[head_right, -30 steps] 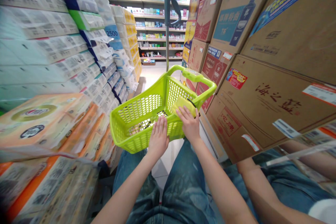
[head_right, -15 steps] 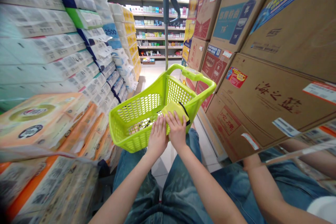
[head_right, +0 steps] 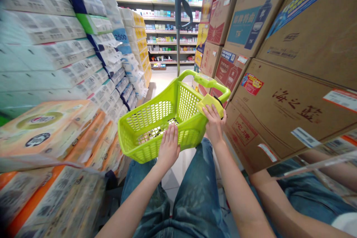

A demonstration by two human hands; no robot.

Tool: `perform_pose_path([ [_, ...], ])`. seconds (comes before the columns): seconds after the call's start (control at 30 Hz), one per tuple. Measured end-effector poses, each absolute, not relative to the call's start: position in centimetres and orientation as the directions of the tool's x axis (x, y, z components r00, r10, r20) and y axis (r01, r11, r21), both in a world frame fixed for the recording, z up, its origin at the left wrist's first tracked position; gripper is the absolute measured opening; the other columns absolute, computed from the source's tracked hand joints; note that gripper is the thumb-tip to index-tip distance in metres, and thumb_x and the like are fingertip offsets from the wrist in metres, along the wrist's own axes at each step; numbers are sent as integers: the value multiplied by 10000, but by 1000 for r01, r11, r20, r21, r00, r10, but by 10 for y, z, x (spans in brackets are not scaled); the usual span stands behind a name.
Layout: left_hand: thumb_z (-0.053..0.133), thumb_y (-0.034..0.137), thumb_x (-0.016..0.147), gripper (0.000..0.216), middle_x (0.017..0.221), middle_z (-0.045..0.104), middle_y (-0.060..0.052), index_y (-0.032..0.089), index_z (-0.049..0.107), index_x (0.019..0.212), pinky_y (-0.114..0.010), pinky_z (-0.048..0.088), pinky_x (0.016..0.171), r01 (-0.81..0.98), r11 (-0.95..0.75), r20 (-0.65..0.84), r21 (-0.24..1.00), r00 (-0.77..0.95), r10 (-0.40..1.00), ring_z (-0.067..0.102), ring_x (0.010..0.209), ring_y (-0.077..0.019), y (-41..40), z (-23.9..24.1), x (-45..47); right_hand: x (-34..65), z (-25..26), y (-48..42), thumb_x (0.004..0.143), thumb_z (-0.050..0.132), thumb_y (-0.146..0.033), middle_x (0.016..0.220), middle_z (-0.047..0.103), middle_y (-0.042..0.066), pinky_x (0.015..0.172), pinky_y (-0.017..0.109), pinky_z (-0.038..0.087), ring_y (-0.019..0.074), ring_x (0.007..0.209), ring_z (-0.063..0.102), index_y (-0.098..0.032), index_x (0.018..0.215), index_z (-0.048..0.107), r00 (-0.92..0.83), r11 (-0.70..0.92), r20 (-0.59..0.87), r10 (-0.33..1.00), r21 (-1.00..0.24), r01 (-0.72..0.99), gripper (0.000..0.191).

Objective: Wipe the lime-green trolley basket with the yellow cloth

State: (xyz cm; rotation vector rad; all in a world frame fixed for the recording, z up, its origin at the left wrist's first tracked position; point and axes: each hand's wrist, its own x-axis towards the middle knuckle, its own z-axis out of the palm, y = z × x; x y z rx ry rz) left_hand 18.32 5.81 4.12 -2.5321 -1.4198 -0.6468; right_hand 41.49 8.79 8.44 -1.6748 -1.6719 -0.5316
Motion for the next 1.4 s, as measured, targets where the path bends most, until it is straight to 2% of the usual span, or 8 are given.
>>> perform_pose_path([
  [0.13,532,155,790,910,1651,114,-170,47,69,1566,-476,217,1234,837,-538,464,94,442,768,52,1535,-276,58,40,184,383,75,83,763,384,14,1452,562,28,1176,550,162,212,1429,403,-300,1410,510,120,56,695,709,-225,973,730],
  [0.37,461,123,843,818,1638,186,-166,51,87,1567,-461,222,1234,849,-522,479,83,425,768,88,1530,-270,59,38,184,306,51,57,813,401,-2,1458,555,22,1192,512,147,203,1439,382,-301,1430,483,-46,235,614,788,-231,944,691],
  [0.53,488,123,819,832,1646,159,-162,35,118,1559,-454,207,1239,845,-530,470,76,438,766,60,1532,-274,59,39,184,339,64,62,839,407,-2,1440,573,2,1209,567,27,189,1404,434,-344,1415,484,-137,265,607,783,-127,956,675],
  [0.73,519,151,794,869,1648,138,-170,31,121,1557,-464,204,1238,839,-537,455,93,443,772,52,1532,-284,58,41,184,416,90,90,828,394,-3,1403,607,22,1189,612,20,215,1393,448,-300,1341,567,45,93,709,704,-154,984,617],
  [0.9,521,151,793,872,1648,129,-170,32,119,1558,-478,206,1237,840,-532,463,105,432,774,46,1533,-286,58,41,185,389,83,90,791,392,8,1440,573,33,1187,592,86,227,1428,400,-288,1384,533,151,25,703,695,-233,972,678],
  [1.17,473,137,866,756,1638,184,-169,12,170,1547,-449,221,1241,852,-522,489,49,435,756,63,1534,-268,60,34,184,300,51,58,842,391,-15,1467,544,23,1203,533,103,191,1446,372,-289,1410,503,-43,194,596,802,-192,962,640],
  [1.3,495,139,847,774,1643,160,-168,10,184,1543,-444,209,1243,852,-520,458,58,440,772,60,1534,-276,59,37,184,331,64,62,849,405,-6,1469,542,12,1211,534,69,176,1427,402,-329,1427,475,-157,264,568,808,-110,958,666],
  [1.4,530,158,820,823,1649,125,-169,12,171,1546,-444,195,1244,848,-525,442,70,445,779,40,1534,-280,58,41,184,377,82,76,811,426,18,1458,556,1,1208,547,81,182,1417,417,-333,1404,499,-97,198,605,790,-103,975,694],
])
